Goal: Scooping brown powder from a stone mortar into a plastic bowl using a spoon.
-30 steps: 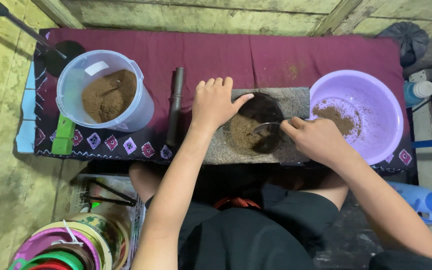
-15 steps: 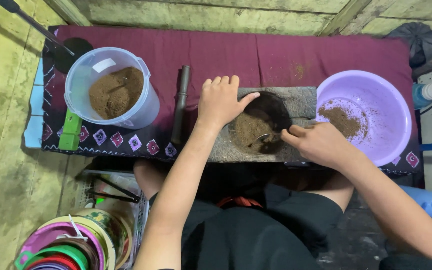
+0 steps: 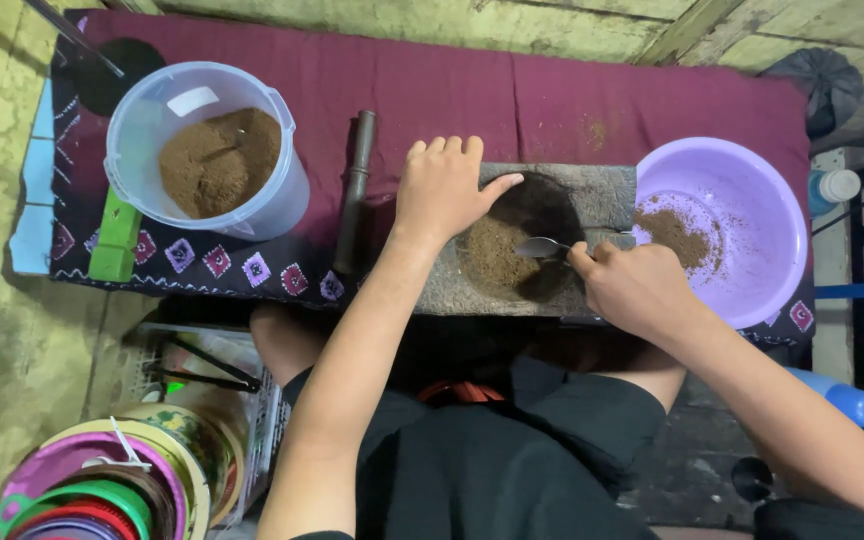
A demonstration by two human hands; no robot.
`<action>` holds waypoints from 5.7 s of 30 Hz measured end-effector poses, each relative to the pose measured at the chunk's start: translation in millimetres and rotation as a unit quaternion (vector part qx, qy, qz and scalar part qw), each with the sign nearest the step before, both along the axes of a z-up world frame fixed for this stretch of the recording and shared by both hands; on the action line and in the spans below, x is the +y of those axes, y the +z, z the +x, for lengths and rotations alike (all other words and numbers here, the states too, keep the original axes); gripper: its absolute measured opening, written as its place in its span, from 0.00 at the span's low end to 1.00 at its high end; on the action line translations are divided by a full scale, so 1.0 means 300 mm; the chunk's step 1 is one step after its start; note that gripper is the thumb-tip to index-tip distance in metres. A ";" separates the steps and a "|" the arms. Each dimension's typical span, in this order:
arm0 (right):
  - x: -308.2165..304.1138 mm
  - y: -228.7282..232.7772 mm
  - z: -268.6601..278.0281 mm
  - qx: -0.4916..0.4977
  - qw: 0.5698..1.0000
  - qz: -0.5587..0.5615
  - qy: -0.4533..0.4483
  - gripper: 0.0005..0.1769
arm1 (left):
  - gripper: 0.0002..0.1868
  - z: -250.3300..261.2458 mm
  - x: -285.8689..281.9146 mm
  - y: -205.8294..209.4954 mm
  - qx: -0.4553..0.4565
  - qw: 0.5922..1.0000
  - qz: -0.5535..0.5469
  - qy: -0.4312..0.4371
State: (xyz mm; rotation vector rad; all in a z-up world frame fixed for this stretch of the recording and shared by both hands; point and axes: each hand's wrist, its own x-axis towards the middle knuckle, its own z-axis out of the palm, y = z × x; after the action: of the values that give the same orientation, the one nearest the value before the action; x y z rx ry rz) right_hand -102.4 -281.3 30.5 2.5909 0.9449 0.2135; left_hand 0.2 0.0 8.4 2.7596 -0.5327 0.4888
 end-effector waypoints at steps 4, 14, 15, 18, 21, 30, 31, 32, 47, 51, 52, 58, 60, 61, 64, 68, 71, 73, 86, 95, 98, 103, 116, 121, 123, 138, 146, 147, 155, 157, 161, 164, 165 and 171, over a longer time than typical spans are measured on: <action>0.007 0.078 0.018 0.044 0.999 -0.003 0.000 0.20 | 0.34 0.002 -0.006 -0.012 0.012 1.000 -0.011 -0.004; 0.013 0.077 0.051 0.109 0.994 0.008 0.014 0.22 | 0.35 0.010 -0.023 -0.040 -0.026 0.999 -0.032 -0.005; 0.017 0.067 0.048 0.118 0.993 0.009 -0.010 0.21 | 0.35 0.009 -0.025 -0.039 -0.019 0.999 -0.031 -0.007; 0.123 0.126 0.028 0.161 0.982 0.050 -0.084 0.15 | 0.35 0.011 -0.027 -0.046 -0.038 0.999 -0.033 -0.003; 0.137 0.129 0.031 0.181 0.975 0.077 -0.102 0.14 | 0.35 0.000 -0.018 -0.037 -0.028 0.999 -0.037 -0.008; 0.158 0.090 0.059 0.264 0.946 0.111 -0.151 0.17 | 0.34 0.000 -0.010 -0.020 -0.040 0.999 -0.023 -0.003; 0.164 0.092 0.055 0.263 0.946 0.114 -0.154 0.17 | 0.34 -0.001 -0.013 -0.023 -0.041 0.999 -0.022 -0.007; 0.172 0.093 0.057 0.281 0.935 0.129 -0.171 0.17 | 0.34 0.002 -0.011 -0.023 -0.041 0.999 -0.020 -0.003; 0.141 0.257 0.119 0.391 0.822 0.356 -0.210 0.17 | 0.36 0.024 0.022 -0.032 -0.036 0.999 0.029 0.014; -0.012 0.345 0.111 0.365 0.792 0.436 -0.223 0.16 | 0.35 0.014 0.031 -0.027 -0.079 0.995 0.052 0.016; -0.056 0.367 0.094 0.361 0.790 0.439 -0.231 0.16 | 0.35 0.008 0.035 -0.024 -0.079 0.996 0.050 0.006; -0.363 0.338 0.037 0.209 0.780 0.481 -0.343 0.12 | 0.37 -0.035 0.034 0.064 -0.024 0.991 0.128 0.015; -0.415 0.311 0.006 0.129 0.777 0.511 -0.345 0.11 | 0.38 -0.037 0.035 0.078 0.023 0.991 0.129 0.030; -0.441 0.270 0.002 0.127 0.775 0.511 -0.349 0.11 | 0.38 -0.036 0.036 0.074 0.023 0.991 0.129 0.025; -0.548 0.079 0.017 0.060 0.785 0.509 -0.348 0.10 | 0.37 -0.027 0.049 0.039 -0.026 0.988 0.152 0.026; -0.699 -0.213 0.037 -0.064 0.864 0.264 -0.424 0.06 | 0.35 -0.011 0.062 -0.014 -0.147 0.985 0.084 0.011; -0.700 -0.217 0.019 -0.128 0.888 0.151 -0.415 0.06 | 0.35 -0.004 0.053 -0.017 -0.153 0.985 0.082 0.013; -0.638 -0.154 0.008 -0.140 0.897 0.148 -0.391 0.05 | 0.35 -0.012 0.056 -0.023 -0.149 0.985 0.083 0.020; 0.101 -0.006 0.059 -0.076 0.985 0.152 -0.038 0.09 | 0.35 -0.014 0.026 -0.009 -0.080 0.996 0.041 0.025; 0.137 -0.060 0.088 -0.031 0.998 0.045 0.022 0.16 | 0.35 0.013 0.006 -0.043 -0.066 0.998 0.002 0.014; 0.113 -0.002 0.069 0.024 0.996 0.047 0.067 0.21 | 0.35 0.017 0.001 -0.030 -0.040 0.999 0.004 0.008; 0.057 0.016 0.106 0.090 0.984 0.068 0.137 0.21 | 0.34 0.014 0.004 -0.027 -0.025 1.000 0.009 0.009; -0.027 0.054 0.140 0.060 0.981 0.064 0.171 0.17 | 0.34 0.015 0.002 -0.027 -0.029 1.000 0.011 0.005; -0.050 -0.003 0.159 -0.020 0.991 0.057 0.119 0.14 | 0.36 0.014 0.000 -0.037 -0.045 0.999 0.011 0.008; -0.032 -0.056 0.150 -0.063 0.993 0.050 0.086 0.18 | 0.36 0.014 0.002 -0.037 -0.055 0.998 0.011 0.009; -0.035 0.003 0.045 -0.097 0.991 0.041 0.086 0.14 | 0.35 0.014 0.003 -0.041 -0.058 0.998 0.007 0.009; 0.010 -0.015 -0.007 -0.085 0.996 -0.001 0.034 0.15 | 0.36 0.011 0.004 -0.037 -0.057 0.998 -0.005 0.012; 0.007 -0.008 -0.027 -0.044 0.999 0.001 0.026 0.14 | 0.35 0.009 0.001 -0.038 -0.052 0.999 -0.008 0.010; 0.056 0.031 -0.054 0.032 0.999 0.004 -0.010 0.11 | 0.35 -0.015 -0.002 -0.041 -0.070 0.997 -0.013 0.008; 0.070 0.074 -0.041 0.055 0.998 0.002 -0.011 0.11 | 0.35 -0.021 -0.003 -0.038 -0.072 0.997 -0.014 0.010; 0.098 0.111 -0.035 0.119 0.993 0.012 -0.022 0.11 | 0.34 -0.027 -0.004 -0.023 -0.061 0.998 -0.020 0.009; 0.137 0.134 -0.033 0.148 0.987 0.003 -0.060 0.11 | 0.34 -0.034 -0.011 -0.016 -0.048 0.999 -0.023 0.005; 0.153 0.146 -0.032 0.156 0.985 0.002 -0.077 0.10 | 0.33 -0.037 -0.012 -0.013 -0.046 0.999 -0.026 0.005; 0.223 0.110 -0.003 0.230 0.959 0.065 -0.154 0.12 | 0.34 -0.056 -0.016 -0.025 -0.088 0.996 -0.027 0.012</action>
State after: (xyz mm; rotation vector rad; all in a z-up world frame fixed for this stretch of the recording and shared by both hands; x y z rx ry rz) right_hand -103.4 -214.2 63.6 2.9276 0.6638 -0.4436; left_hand -16.7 -4.8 1.0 2.6901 -0.5195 0.7446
